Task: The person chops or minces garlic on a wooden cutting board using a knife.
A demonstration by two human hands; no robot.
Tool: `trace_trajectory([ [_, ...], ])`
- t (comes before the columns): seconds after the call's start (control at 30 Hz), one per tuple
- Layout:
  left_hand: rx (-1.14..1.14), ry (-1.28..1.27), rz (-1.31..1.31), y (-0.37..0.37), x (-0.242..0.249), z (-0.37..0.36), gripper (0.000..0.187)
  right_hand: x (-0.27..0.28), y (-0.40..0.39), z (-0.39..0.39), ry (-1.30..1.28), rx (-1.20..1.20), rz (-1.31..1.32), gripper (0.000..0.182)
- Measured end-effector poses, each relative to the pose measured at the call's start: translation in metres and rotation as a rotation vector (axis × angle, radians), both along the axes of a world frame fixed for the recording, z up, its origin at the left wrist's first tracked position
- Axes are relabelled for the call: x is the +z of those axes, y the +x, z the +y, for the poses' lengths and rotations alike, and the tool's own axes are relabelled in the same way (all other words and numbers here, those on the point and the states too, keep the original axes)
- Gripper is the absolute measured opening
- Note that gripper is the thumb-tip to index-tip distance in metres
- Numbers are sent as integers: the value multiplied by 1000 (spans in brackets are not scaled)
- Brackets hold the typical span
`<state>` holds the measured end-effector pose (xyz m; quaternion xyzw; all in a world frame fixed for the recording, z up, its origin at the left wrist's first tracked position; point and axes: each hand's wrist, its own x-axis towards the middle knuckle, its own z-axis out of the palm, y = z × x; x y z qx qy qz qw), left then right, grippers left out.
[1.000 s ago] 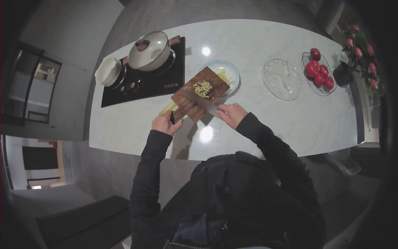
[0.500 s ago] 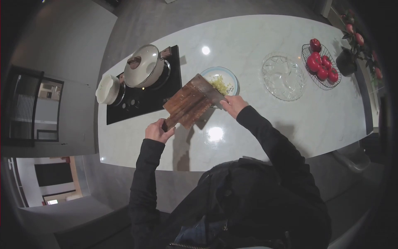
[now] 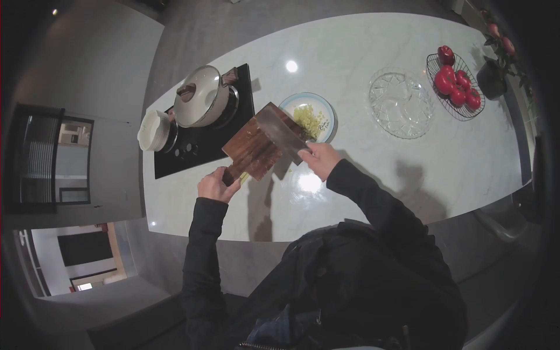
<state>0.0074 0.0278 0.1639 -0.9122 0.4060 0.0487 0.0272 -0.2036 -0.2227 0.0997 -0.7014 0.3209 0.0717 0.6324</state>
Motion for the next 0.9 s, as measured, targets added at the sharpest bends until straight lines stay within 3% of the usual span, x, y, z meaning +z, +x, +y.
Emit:
trace_trajectory([
  [0.1,-16,8,-43,-5,2,-11,57,24,10,19,154,-2,-36,51],
  [0.2,-11,-60,-35,-6,2,-11,53,22,12,11,237,40,-60,59],
  [0.3,-21,-87,-12,-14,7,-10,49,5,3,-7,198,-95,-32,69],
  [0.4,4,-124,26,-19,5,-4,47,-13,-9,-29,85,-222,9,63],
  [0.47,62,-123,71,-24,6,-4,47,-12,-15,-35,216,-349,-58,34],
  [0.5,77,-122,83,-25,6,-4,47,-8,-17,-35,249,-380,-73,28],
  [0.57,98,-106,133,-26,0,-2,48,5,-21,-32,512,-429,-230,27],
  [0.67,158,-169,232,-30,-4,-5,44,3,-14,-23,689,-436,-296,24],
  [0.8,166,-240,273,-29,-7,-4,42,-15,-12,-14,788,-503,-241,22],
  [0.9,186,-256,287,-31,-6,0,43,-10,-16,-11,720,-517,-215,34],
])
